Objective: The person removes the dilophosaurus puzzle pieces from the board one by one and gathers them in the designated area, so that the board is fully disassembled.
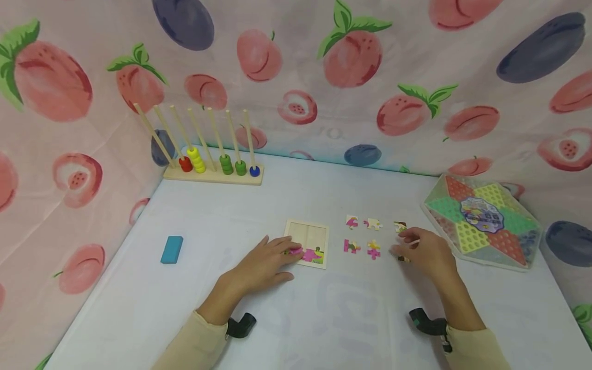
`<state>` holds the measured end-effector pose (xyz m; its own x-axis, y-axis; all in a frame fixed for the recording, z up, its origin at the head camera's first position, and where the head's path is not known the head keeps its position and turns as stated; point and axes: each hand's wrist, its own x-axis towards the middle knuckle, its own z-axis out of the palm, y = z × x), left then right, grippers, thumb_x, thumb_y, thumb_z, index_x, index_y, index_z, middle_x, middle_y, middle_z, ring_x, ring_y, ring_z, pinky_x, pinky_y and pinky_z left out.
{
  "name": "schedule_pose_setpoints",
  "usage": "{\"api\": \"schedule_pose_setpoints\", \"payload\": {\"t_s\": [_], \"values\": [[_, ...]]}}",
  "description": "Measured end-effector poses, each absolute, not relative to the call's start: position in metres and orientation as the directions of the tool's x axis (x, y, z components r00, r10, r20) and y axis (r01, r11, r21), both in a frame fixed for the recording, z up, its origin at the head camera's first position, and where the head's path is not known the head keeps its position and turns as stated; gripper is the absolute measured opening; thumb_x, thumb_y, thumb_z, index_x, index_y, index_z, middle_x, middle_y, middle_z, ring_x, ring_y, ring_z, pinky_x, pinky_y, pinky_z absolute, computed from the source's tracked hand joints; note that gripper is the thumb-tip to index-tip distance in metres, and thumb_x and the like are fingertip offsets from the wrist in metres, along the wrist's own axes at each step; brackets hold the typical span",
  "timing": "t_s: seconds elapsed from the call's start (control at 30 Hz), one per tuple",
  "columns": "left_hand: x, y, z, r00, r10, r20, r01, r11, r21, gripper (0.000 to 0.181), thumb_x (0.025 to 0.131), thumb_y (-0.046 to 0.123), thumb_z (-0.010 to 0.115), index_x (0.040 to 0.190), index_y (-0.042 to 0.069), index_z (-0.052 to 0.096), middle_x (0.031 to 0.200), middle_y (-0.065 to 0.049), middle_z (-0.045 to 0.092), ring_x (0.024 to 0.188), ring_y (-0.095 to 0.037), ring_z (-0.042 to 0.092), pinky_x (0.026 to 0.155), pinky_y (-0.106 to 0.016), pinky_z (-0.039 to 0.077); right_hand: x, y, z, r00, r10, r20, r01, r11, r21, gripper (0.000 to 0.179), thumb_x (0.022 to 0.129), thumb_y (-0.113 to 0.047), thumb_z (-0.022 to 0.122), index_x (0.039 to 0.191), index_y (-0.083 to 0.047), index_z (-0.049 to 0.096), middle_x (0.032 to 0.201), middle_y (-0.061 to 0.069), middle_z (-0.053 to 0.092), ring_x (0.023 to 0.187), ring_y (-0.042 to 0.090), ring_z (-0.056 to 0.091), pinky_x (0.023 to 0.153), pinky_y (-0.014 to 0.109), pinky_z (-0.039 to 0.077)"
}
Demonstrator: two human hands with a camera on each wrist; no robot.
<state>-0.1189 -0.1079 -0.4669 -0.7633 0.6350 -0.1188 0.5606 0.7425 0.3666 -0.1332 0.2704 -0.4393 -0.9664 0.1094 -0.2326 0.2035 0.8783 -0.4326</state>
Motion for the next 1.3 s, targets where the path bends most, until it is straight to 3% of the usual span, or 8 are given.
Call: {"api": "schedule_pose_setpoints", "payload": {"t_s": [0.2, 0.43, 0.6, 0.8, 1.03, 1.3], "values": [[-0.119, -0.108, -0.467, -0.76, 0.64, -0.116, 0.563, 0.737, 0.375, 0.059, 0.095, 0.036, 0.072, 0.149, 0.02, 0.055, 0.157, 0.002, 0.051, 0.155, -0.026, 0.036, 0.123, -0.066, 0.029, -0.141, 0.249, -0.433, -0.982, 0.045, -0.185, 0.127, 0.878, -0.461, 0.043, 0.091, -0.035, 0.076, 0.124, -0.008, 0.068, 0.116, 0.018, 0.072, 0.101, 0.031, 0.066, 0.063, 0.025, 0.05], [-0.119, -0.109, -0.466, -0.774, 0.618, -0.14, 0.527, 0.751, 0.398, 0.062, 0.094, 0.035, 0.074, 0.149, 0.016, 0.054, 0.159, 0.001, 0.05, 0.154, -0.024, 0.037, 0.125, -0.062, 0.028, -0.154, 0.218, -0.43, -0.989, -0.057, -0.139, 0.028, 0.841, -0.54, 0.038, 0.091, -0.028, 0.077, 0.121, -0.006, 0.07, 0.116, 0.016, 0.073, 0.104, 0.032, 0.067, 0.072, 0.03, 0.058], [-0.119, -0.11, -0.467, -0.777, 0.618, -0.121, 0.531, 0.747, 0.4, 0.059, 0.094, 0.033, 0.074, 0.147, 0.015, 0.056, 0.162, -0.005, 0.044, 0.153, -0.026, 0.038, 0.125, -0.06, 0.029, -0.158, 0.191, -0.431, -0.98, -0.166, -0.107, -0.07, 0.797, -0.6, 0.035, 0.09, -0.019, 0.078, 0.121, -0.005, 0.07, 0.118, 0.016, 0.073, 0.104, 0.031, 0.068, 0.069, 0.028, 0.06], [-0.117, -0.111, -0.471, -0.778, 0.624, -0.073, 0.565, 0.745, 0.355, 0.059, 0.093, 0.033, 0.075, 0.146, 0.017, 0.057, 0.154, -0.008, 0.049, 0.145, -0.028, 0.043, 0.124, -0.045, 0.036, -0.164, 0.162, -0.438, -0.938, -0.325, -0.116, -0.186, 0.759, -0.624, 0.034, 0.088, -0.012, 0.079, 0.121, -0.006, 0.071, 0.114, 0.012, 0.073, 0.099, 0.023, 0.068, 0.076, 0.028, 0.06], [-0.11, -0.118, -0.473, -0.765, 0.638, -0.086, 0.588, 0.748, 0.308, 0.061, 0.097, 0.036, 0.069, 0.152, 0.015, 0.051, 0.156, -0.006, 0.049, 0.147, -0.027, 0.043, 0.126, -0.055, 0.032, -0.171, 0.132, -0.45, -0.855, -0.496, -0.151, -0.287, 0.696, -0.659, 0.031, 0.088, -0.009, 0.079, 0.118, -0.006, 0.073, 0.112, 0.007, 0.075, 0.095, 0.017, 0.068, 0.088, 0.033, 0.06], [-0.107, -0.123, -0.471, -0.763, 0.635, -0.118, 0.571, 0.749, 0.337, 0.064, 0.097, 0.035, 0.069, 0.152, 0.008, 0.049, 0.164, -0.005, 0.042, 0.154, -0.024, 0.037, 0.124, -0.059, 0.032, -0.178, 0.11, -0.466, -0.798, -0.575, -0.181, -0.339, 0.676, -0.655, 0.03, 0.089, -0.01, 0.078, 0.118, -0.008, 0.073, 0.103, 0.002, 0.073, 0.087, 0.01, 0.064, 0.08, 0.018, 0.057]]}}
